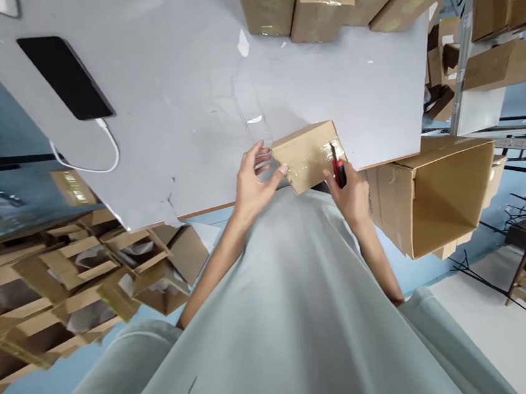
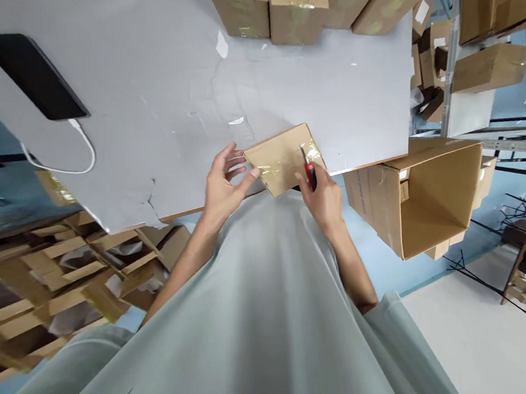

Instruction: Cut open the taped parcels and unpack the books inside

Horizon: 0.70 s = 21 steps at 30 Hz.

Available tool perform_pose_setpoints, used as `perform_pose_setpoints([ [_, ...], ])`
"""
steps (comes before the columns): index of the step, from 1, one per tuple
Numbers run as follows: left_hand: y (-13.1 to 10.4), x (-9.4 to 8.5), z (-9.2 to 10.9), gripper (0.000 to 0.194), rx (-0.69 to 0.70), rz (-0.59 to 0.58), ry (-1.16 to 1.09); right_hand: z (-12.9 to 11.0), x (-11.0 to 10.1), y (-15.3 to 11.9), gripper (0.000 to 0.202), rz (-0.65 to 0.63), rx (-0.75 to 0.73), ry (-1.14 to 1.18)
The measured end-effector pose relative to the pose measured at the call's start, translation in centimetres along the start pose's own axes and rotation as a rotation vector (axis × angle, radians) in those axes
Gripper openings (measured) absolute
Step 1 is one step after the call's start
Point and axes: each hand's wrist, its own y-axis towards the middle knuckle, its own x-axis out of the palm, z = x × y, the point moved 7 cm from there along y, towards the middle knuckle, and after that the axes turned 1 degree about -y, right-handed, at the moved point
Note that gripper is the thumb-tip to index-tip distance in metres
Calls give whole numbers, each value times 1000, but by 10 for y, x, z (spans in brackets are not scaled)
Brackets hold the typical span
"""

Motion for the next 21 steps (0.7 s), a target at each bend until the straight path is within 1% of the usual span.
perform_pose_setpoints([
  [1,-6,3,-2,88,-4,-33,4,5,-4,13,46,18,-18,5],
  [3,-16,9,-6,98,-7,-87,10,13,-10,36,41,33,-59,11],
  [5,-22,13,-9,96,-4,-106,13,18,-11,54,37,7,-98,11],
  [7,-24,15,-10,93,5,-92,17,21,-10,66,38,-39,-132,19],
  [11,-23,18,-9,92,27,-25,7,23,-7,77,42,-105,-176,62],
  [14,-20,20,-9,92,4,15,3,26,-3,82,46,-137,-187,77],
  [17,-18,19,-8,87,-32,31,-12,27,1,85,48,-145,-206,87],
  [21,-16,17,-1,81,-52,47,-16,29,4,86,48,-169,-219,90],
])
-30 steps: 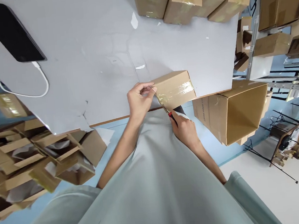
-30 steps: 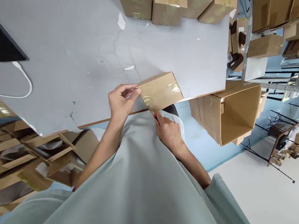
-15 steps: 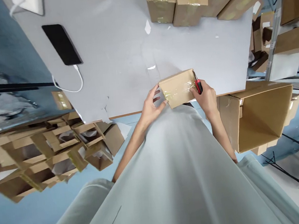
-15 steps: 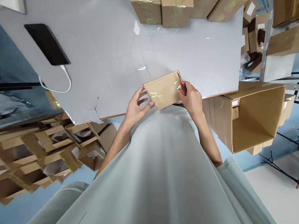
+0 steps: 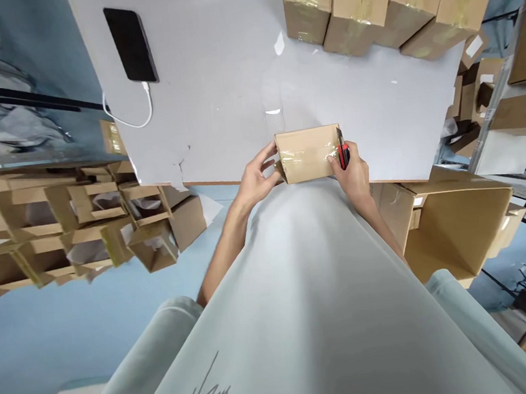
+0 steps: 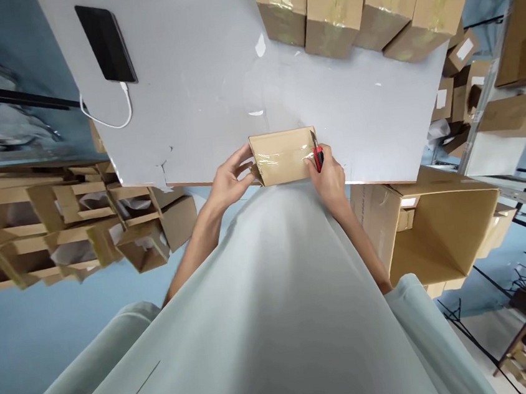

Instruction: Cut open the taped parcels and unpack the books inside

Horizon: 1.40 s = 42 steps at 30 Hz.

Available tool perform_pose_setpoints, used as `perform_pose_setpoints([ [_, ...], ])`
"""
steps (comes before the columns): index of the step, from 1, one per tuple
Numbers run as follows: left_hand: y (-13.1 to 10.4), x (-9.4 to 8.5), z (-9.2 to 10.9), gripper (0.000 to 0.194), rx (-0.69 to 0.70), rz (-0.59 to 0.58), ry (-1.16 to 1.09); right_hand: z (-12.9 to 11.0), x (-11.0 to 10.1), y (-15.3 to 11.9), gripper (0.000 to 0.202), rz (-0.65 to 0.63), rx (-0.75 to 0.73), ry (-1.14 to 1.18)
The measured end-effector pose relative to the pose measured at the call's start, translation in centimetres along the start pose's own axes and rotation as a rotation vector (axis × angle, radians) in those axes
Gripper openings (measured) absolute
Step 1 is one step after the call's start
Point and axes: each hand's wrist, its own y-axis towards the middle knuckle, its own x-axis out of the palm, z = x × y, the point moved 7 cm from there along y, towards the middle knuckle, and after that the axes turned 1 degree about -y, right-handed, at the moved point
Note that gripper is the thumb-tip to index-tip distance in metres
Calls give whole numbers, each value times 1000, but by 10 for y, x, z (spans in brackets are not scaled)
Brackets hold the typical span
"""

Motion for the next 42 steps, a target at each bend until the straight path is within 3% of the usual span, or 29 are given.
perform_pose_setpoints([
  [8,17,-2,3,75,-30,174,0,1,3,4,49,-45,5,-5],
  [16,26,-10,6,68,-11,89,3,1,6,-1,50,-50,19,-1],
  [25,35,-16,17,55,-40,111,23,7,8,-2,49,36,-21,59],
  [32,46,-20,11,46,-56,57,-40,3,3,-6,52,52,-2,17],
  [36,46,-21,13,42,-59,33,-42,-13,-3,-20,51,42,-7,-11],
  [42,45,-24,17,32,-69,0,11,-72,23,-49,39,-229,-181,-42],
])
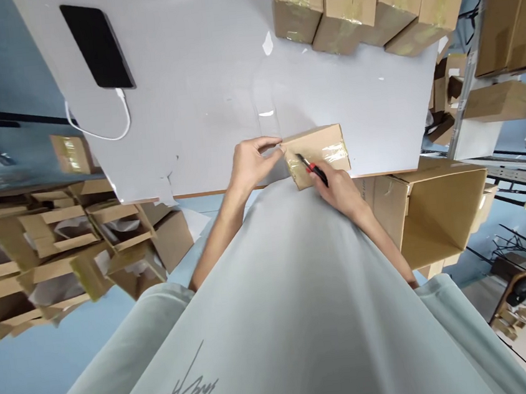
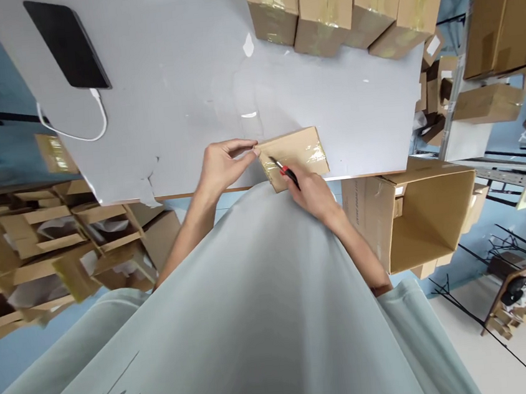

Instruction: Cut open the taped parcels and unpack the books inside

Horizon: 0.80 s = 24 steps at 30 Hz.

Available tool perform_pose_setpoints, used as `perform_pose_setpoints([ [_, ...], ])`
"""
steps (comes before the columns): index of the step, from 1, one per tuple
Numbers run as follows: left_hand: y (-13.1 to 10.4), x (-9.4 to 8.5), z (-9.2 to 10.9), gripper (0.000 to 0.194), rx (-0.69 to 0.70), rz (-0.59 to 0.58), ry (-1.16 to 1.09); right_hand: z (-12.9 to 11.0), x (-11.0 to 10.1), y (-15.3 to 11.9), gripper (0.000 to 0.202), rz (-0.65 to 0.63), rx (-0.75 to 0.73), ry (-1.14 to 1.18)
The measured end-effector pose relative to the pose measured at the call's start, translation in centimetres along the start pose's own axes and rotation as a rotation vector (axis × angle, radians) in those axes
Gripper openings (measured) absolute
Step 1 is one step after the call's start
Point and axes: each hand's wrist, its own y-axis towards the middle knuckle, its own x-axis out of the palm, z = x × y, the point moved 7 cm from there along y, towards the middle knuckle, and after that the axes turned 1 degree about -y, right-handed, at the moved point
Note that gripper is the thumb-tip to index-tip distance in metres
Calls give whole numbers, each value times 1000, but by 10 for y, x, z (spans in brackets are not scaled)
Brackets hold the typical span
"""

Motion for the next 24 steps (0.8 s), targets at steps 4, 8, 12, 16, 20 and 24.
perform_pose_setpoints([
  [4,2,-2,0,25,9,-43,-27,-17,12,4,37,-32,-9,-34],
  [8,4,-4,2,20,8,-81,-22,-22,16,7,36,-48,1,-55],
  [12,4,-1,5,19,1,-102,-21,-27,18,6,36,-46,48,-72],
  [16,2,3,8,19,-15,-79,5,-31,19,3,36,-52,116,-95],
  [20,2,4,11,21,-32,-75,93,-38,19,-2,36,-63,190,-116],
  [24,4,5,14,21,-5,-74,143,-47,22,-4,39,-54,288,-179],
])
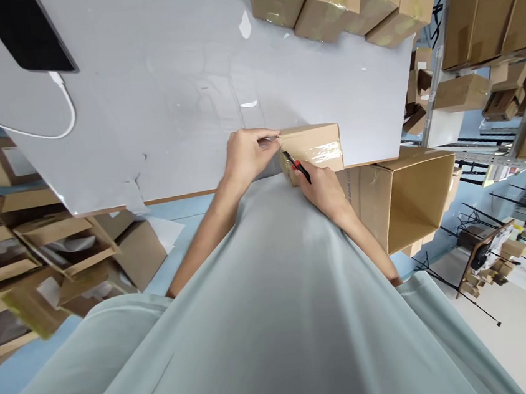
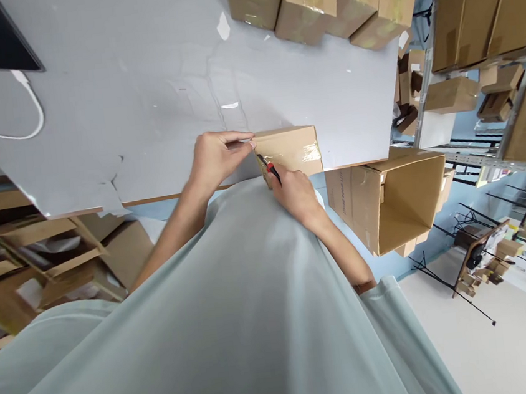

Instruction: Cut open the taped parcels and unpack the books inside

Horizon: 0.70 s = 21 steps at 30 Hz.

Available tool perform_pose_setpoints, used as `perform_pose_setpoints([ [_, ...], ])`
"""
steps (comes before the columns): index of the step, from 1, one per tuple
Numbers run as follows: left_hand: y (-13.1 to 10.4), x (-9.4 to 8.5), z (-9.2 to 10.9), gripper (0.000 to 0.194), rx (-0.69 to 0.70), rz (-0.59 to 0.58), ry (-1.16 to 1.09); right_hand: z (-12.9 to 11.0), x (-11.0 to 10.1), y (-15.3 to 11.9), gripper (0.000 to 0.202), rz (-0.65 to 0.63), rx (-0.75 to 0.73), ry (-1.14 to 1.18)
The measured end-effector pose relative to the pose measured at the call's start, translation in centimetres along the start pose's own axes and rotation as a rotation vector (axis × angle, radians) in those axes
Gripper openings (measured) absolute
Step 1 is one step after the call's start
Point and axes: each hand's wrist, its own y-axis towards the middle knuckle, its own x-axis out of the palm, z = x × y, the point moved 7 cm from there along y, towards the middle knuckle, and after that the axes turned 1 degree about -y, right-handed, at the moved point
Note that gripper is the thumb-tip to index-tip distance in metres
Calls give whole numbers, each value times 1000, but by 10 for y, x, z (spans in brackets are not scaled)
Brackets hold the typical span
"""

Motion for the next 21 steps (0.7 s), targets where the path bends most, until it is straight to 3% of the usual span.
perform_pose_setpoints([
  [6,0,4,-1,18,73,24,-39,-10,6,-4,39,-22,65,-32],
  [15,-15,11,-7,17,52,48,-64,-13,6,-20,33,-103,140,-42],
  [21,-16,11,-8,16,67,68,-84,-13,8,-16,33,-111,148,-26],
])
